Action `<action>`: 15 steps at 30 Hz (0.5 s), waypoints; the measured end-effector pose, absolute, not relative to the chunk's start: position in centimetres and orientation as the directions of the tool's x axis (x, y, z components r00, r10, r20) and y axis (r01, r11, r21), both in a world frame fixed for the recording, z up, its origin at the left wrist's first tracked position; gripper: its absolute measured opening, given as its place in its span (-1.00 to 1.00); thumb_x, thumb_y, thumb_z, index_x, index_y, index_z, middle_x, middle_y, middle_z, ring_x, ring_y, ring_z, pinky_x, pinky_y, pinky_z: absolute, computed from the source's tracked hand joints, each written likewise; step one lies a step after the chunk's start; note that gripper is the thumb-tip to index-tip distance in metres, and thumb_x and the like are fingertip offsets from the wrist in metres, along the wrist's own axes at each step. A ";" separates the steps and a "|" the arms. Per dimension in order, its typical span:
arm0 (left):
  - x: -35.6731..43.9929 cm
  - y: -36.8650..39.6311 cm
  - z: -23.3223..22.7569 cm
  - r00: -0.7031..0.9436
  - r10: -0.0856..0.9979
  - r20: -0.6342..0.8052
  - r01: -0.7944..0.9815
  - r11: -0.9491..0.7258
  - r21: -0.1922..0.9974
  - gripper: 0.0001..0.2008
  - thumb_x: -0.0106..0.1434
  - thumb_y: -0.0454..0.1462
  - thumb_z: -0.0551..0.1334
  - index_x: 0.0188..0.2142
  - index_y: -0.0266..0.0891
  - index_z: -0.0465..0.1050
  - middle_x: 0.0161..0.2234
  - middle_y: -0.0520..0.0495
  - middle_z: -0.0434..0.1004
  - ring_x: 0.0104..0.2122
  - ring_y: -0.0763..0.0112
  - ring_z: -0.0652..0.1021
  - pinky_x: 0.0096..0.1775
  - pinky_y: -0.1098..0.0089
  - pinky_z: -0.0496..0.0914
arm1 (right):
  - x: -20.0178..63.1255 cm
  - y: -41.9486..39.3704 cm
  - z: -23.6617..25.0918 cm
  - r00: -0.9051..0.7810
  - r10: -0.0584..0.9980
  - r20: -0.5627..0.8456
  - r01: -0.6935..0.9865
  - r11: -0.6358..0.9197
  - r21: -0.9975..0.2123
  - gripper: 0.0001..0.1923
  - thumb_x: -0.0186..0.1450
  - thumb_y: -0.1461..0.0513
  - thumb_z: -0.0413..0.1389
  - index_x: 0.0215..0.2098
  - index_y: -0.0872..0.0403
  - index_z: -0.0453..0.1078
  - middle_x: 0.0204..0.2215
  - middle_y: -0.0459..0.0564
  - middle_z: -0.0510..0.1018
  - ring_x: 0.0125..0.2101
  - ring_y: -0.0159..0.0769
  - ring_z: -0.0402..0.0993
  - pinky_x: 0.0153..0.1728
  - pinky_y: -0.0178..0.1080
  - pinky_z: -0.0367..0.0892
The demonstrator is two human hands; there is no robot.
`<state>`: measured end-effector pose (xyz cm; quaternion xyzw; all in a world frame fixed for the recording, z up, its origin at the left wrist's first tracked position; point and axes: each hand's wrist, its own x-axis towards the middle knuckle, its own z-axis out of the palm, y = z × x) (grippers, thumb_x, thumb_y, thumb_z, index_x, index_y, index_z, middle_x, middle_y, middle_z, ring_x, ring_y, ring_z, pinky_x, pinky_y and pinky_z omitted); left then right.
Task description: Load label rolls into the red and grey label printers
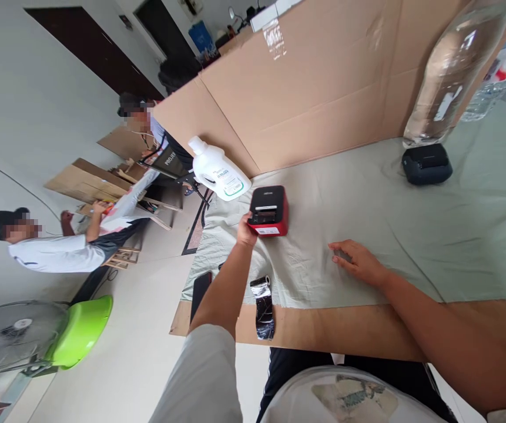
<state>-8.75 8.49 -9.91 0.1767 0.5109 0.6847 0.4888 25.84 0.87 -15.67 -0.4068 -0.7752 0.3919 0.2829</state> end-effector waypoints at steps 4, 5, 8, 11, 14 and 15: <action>-14.6 10.0 -8.6 -0.555 0.762 -0.333 -0.473 0.040 0.880 -0.80 0.14 -0.23 0.18 -0.29 -0.27 0.51 -0.45 -0.05 0.59 -0.42 0.24 0.57 -0.20 0.17 0.51 | 25.8 0.9 -15.3 -0.517 0.850 0.103 0.426 0.360 -0.830 -0.55 0.36 -0.05 0.02 0.02 0.01 0.48 -0.03 0.13 0.58 0.00 -0.07 0.50 -0.21 -0.09 0.51; -15.7 10.1 -8.4 -0.564 0.750 -0.345 -0.468 0.054 0.882 -0.78 0.16 -0.21 0.17 -0.27 -0.26 0.51 -0.43 -0.06 0.59 -0.40 0.21 0.58 -0.18 0.13 0.51 | 25.8 0.9 -15.2 -0.520 0.848 0.102 0.431 0.364 -0.826 -0.57 0.36 -0.04 0.02 0.01 0.01 0.49 -0.03 0.12 0.59 0.00 -0.07 0.50 -0.19 -0.08 0.51; -17.6 10.0 -8.3 -0.598 0.709 -0.373 -0.429 0.110 0.897 -0.76 0.22 -0.19 0.12 -0.25 -0.26 0.48 -0.37 -0.10 0.59 -0.33 0.16 0.59 -0.12 0.06 0.50 | 25.8 1.0 -15.1 -0.523 0.847 0.098 0.444 0.368 -0.817 -0.60 0.36 -0.01 0.03 0.00 0.01 0.48 -0.03 0.12 0.58 0.00 -0.09 0.49 -0.14 -0.08 0.49; -17.9 9.7 -8.0 -0.746 0.598 -0.292 -0.231 0.178 0.957 -0.80 0.25 -0.21 0.10 -0.24 -0.26 0.43 -0.31 -0.13 0.57 -0.24 0.13 0.59 -0.09 0.08 0.48 | 25.8 1.0 -15.1 -0.515 0.852 0.091 0.448 0.358 -0.819 -0.62 0.36 0.01 0.03 -0.01 0.02 0.48 -0.04 0.12 0.58 0.00 -0.10 0.49 -0.13 -0.09 0.48; -16.7 9.1 -7.6 -0.884 0.456 -0.103 -0.009 0.204 0.979 -0.83 0.30 -0.22 0.08 -0.19 -0.22 0.35 -0.18 -0.15 0.51 -0.04 0.11 0.53 0.04 0.12 0.39 | 25.8 1.0 -15.2 -0.512 0.852 0.108 0.431 0.364 -0.826 -0.63 0.36 0.02 0.03 -0.03 0.02 0.49 -0.07 0.12 0.59 -0.02 -0.10 0.50 -0.15 -0.09 0.48; -15.9 8.7 -7.6 -0.904 0.426 -0.040 0.048 0.193 0.980 -0.84 0.31 -0.23 0.07 -0.15 -0.20 0.33 -0.11 -0.16 0.48 0.05 0.11 0.48 0.10 0.13 0.34 | 25.7 1.0 -15.3 -0.508 0.853 0.119 0.423 0.367 -0.829 -0.63 0.36 0.02 0.03 -0.04 0.02 0.50 -0.08 0.12 0.60 -0.04 -0.10 0.51 -0.16 -0.09 0.48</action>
